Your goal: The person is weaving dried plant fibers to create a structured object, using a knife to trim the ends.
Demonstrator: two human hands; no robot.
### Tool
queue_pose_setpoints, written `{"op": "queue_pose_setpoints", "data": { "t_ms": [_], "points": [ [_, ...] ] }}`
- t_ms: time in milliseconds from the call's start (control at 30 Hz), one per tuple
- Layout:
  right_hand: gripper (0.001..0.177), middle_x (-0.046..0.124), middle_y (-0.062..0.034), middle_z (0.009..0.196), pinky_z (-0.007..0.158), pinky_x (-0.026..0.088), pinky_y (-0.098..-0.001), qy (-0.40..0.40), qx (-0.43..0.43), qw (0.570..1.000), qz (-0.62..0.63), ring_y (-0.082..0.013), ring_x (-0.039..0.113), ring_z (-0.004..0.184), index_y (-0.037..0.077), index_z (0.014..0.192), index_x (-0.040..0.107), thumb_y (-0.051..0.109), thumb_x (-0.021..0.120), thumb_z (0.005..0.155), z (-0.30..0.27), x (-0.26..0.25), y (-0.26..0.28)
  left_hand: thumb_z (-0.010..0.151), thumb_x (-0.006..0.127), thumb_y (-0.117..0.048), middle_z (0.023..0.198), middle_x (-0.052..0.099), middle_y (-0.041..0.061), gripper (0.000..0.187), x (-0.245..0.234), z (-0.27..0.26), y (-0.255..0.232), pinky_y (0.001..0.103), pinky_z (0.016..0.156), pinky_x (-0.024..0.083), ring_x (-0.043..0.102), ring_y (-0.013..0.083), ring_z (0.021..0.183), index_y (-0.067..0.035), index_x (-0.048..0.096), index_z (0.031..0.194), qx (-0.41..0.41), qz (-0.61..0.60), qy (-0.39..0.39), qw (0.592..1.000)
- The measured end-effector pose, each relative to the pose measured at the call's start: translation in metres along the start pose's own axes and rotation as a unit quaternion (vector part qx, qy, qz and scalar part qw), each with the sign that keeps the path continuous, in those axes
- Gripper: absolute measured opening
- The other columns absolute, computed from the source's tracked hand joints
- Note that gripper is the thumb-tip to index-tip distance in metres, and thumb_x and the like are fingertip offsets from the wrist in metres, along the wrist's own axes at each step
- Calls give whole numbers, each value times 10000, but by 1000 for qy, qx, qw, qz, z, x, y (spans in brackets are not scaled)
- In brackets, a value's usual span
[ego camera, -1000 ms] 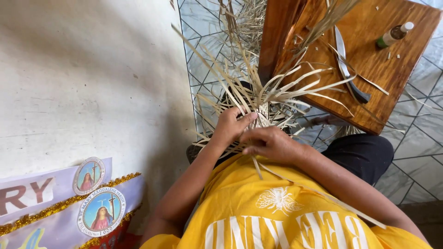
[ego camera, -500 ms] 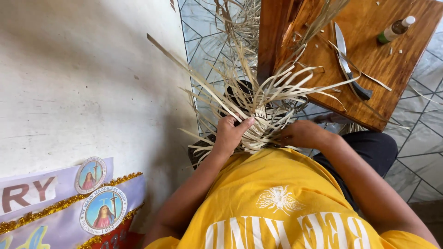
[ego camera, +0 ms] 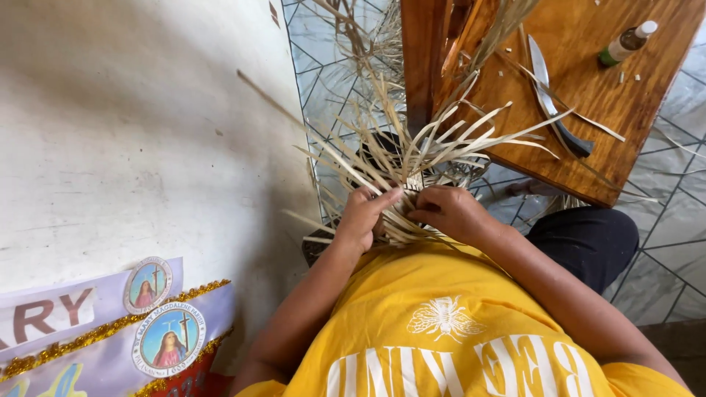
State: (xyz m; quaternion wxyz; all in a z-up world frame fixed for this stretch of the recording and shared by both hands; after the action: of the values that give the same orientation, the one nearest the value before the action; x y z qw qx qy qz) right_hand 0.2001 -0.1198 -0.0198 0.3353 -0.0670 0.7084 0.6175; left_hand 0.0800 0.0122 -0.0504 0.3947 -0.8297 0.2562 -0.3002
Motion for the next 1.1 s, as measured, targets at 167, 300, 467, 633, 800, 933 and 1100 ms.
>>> {"op": "queue_pose_setpoints", "data": {
  "t_ms": [167,300,467,633,800,933,1100],
  "points": [
    [209,692,-70,714,654,582,-405,-66,-41,997,-13,-290,727,700,95,804,713,215,871,868,3,-8,23,903,872,-214,500,515,42,272,16,4,-40,225,345,282,338,39,332,36,778,953,71,116,34,990],
    [300,620,-21,816,708,569,-403,-170,-72,983,-6,-279,689,773,134,890,622,266,891,897,1,-23,12,853,917,-204,608,691,119,235,32,-18,-94,244,549,496,538,62,680,1,804,855,202,149,15,968],
    [513,755,-87,936,807,568,-500,-128,41,991,4,-356,731,900,158,1075,666,528,897,806,-3,-5,-20,912,869,-247,648,713,102,224,19,-19,-95,272,591,495,513,57,677,-31,824,877,246,190,-56,949],
    [748,771,-175,950,904,588,-554,241,204,935,-161,-417,747,1016,108,966,686,772,846,664,-14,39,-3,1014,770,-339,586,606,77,358,4,-13,-59,271,550,470,506,76,591,-16,789,862,238,174,-86,952],
    [628,764,-237,883,849,580,-564,209,182,953,-121,-451,739,958,35,936,777,639,799,767,-8,48,-33,1080,652,-415,757,569,48,350,-30,-48,-74,263,628,520,543,131,700,-77,687,996,307,245,-120,912],
    [671,757,-241,1065,970,576,-554,138,50,981,-125,-450,693,1101,-21,1041,743,590,817,774,7,35,-29,1057,318,-740,696,775,139,798,-75,-49,11,371,728,677,799,234,740,-59,729,991,-39,297,58,952],
    [530,743,-189,888,888,573,-529,149,-95,966,-191,-398,719,950,-25,866,761,505,757,866,9,47,23,1014,328,-805,1741,150,242,1003,-68,-31,27,643,1213,324,191,492,1562,-92,163,1699,-22,177,14,984]
  ]
}}
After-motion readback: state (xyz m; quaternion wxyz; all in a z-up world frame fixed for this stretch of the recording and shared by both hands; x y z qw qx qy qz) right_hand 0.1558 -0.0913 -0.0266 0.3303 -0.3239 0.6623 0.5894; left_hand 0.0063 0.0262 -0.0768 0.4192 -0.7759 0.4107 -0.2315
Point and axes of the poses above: each hand's wrist, its own z-axis towards the middle knuckle, its own x-axis out of the palm, y = z × x, the point moved 8 cm from there along z, towards the middle knuckle
